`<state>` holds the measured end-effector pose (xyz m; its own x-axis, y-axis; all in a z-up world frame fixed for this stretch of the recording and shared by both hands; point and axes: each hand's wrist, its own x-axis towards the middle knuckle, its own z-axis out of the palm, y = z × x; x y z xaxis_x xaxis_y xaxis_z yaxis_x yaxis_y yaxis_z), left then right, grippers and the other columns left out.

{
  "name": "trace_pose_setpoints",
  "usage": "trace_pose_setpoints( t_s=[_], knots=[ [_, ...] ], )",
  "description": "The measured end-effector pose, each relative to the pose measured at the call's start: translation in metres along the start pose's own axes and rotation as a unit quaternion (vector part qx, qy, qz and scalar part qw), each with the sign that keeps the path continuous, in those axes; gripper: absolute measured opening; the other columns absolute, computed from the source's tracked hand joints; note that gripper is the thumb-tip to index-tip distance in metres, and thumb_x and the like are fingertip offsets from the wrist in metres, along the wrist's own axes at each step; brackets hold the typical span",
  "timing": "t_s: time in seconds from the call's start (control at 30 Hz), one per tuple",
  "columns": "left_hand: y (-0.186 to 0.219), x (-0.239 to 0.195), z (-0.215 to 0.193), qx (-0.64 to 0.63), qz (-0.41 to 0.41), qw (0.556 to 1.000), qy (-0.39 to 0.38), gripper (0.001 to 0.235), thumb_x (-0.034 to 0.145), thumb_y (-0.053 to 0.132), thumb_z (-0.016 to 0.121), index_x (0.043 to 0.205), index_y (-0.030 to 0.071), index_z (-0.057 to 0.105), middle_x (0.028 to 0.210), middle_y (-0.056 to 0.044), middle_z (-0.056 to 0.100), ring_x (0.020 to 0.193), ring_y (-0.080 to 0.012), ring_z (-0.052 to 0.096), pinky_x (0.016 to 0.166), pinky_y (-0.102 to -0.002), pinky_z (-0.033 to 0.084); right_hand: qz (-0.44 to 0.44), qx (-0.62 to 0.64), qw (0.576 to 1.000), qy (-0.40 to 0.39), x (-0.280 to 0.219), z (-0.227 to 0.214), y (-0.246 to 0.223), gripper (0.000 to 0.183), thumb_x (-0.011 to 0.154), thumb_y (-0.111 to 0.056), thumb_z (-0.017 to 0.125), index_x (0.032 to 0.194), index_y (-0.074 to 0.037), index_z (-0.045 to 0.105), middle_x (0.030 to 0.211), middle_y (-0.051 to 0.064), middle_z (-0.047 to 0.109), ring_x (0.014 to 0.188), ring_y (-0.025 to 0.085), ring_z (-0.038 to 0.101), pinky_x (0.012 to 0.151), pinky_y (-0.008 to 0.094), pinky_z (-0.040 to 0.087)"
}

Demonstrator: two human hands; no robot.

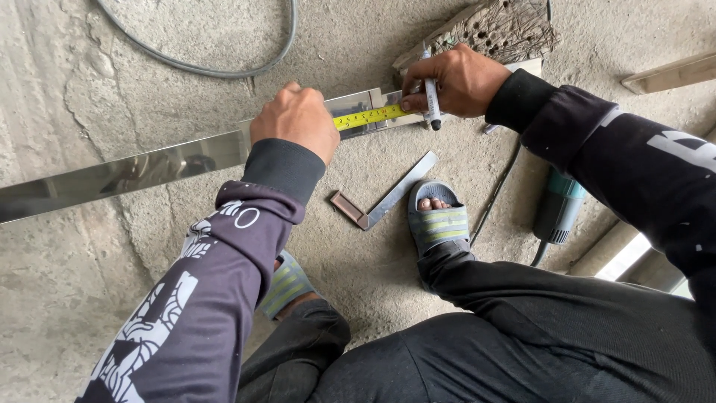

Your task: Cutting a metal strip with an angle grinder and then measuring and marking it for further work using a tape measure and square.

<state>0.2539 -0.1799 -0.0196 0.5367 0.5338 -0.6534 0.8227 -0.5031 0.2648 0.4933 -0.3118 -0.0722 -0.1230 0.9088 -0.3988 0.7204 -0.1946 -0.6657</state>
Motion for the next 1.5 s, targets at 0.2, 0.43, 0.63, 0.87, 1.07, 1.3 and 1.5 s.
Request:
trace_pose_setpoints(
  t_s=[0.2, 0.43, 0.63, 0.87, 1.07, 1.3, 1.5],
  knots=[
    [0.004, 0.0, -0.004, 0.002, -0.017, 1.0, -0.018, 0.021, 0.1, 0.011, 0.055, 0.106, 0.002, 0.072, 0.115, -0.014, 0.061, 0.091, -0.0327, 0.065, 0.077, -0.051, 0.058, 0.004, -0.006, 1.0, -0.003, 0.0, 0.0, 0.002, 0.016, 0.099, -0.02, 0.073, 0.106, -0.007, 0.073, 0.1, 0.01, 0.079, 0.08, 0.023, 0.076, 0.063, 0.036, 0.062],
    [0.007, -0.001, -0.007, 0.006, -0.027, 0.999, -0.022, 0.022, 0.1, 0.014, 0.055, 0.11, 0.004, 0.072, 0.121, -0.015, 0.061, 0.098, -0.0352, 0.066, 0.084, -0.052, 0.057, 0.009, -0.013, 1.0, -0.014, 0.001, -0.001, 0.001, 0.017, 0.1, -0.021, 0.071, 0.109, -0.006, 0.071, 0.102, 0.012, 0.078, 0.082, 0.024, 0.077, 0.064, 0.036, 0.064],
    [0.008, 0.001, -0.006, 0.011, -0.034, 0.999, -0.03, 0.021, 0.1, 0.016, 0.059, 0.109, 0.004, 0.073, 0.126, -0.016, 0.061, 0.098, -0.0347, 0.066, 0.084, -0.052, 0.058, -0.015, -0.027, 1.0, 0.003, 0.001, 0.001, 0.006, 0.016, 0.099, -0.02, 0.074, 0.107, -0.006, 0.072, 0.098, 0.011, 0.079, 0.079, 0.024, 0.077, 0.061, 0.036, 0.063],
    [0.008, 0.001, -0.005, 0.011, -0.027, 0.999, -0.027, 0.024, 0.102, 0.014, 0.051, 0.111, 0.003, 0.07, 0.124, -0.017, 0.061, 0.098, -0.0349, 0.066, 0.084, -0.052, 0.057, 0.002, -0.028, 1.0, -0.006, 0.001, 0.001, 0.005, 0.017, 0.099, -0.022, 0.073, 0.109, -0.008, 0.072, 0.098, 0.01, 0.079, 0.078, 0.023, 0.077, 0.062, 0.036, 0.063],
    [0.009, -0.001, -0.008, 0.008, -0.032, 0.999, -0.029, 0.026, 0.098, 0.009, 0.049, 0.114, 0.003, 0.069, 0.131, -0.018, 0.06, 0.103, -0.0373, 0.066, 0.088, -0.055, 0.055, 0.012, -0.029, 0.999, -0.01, 0.002, 0.0, 0.004, 0.018, 0.099, -0.023, 0.073, 0.111, -0.009, 0.072, 0.1, 0.009, 0.078, 0.08, 0.024, 0.076, 0.065, 0.039, 0.063],
    [0.009, 0.0, -0.007, 0.01, -0.033, 0.999, -0.034, 0.025, 0.101, 0.011, 0.048, 0.114, 0.002, 0.069, 0.126, -0.017, 0.06, 0.099, -0.0346, 0.066, 0.085, -0.053, 0.057, 0.012, -0.044, 0.999, -0.01, 0.003, 0.001, 0.004, 0.018, 0.099, -0.024, 0.073, 0.11, -0.009, 0.072, 0.098, 0.01, 0.078, 0.077, 0.024, 0.075, 0.062, 0.039, 0.062],
    [-0.015, 0.014, -0.02, 0.079, 0.029, 0.995, -0.047, 0.028, 0.1, 0.015, 0.05, 0.099, 0.001, 0.074, 0.107, -0.017, 0.065, 0.09, -0.034, 0.066, 0.08, -0.049, 0.057, -0.063, -0.067, 0.992, 0.084, 0.001, -0.021, -0.003, 0.018, 0.105, -0.017, 0.072, 0.113, -0.002, 0.069, 0.094, 0.015, 0.076, 0.078, 0.028, 0.076, 0.066, 0.04, 0.063]
  ],
)
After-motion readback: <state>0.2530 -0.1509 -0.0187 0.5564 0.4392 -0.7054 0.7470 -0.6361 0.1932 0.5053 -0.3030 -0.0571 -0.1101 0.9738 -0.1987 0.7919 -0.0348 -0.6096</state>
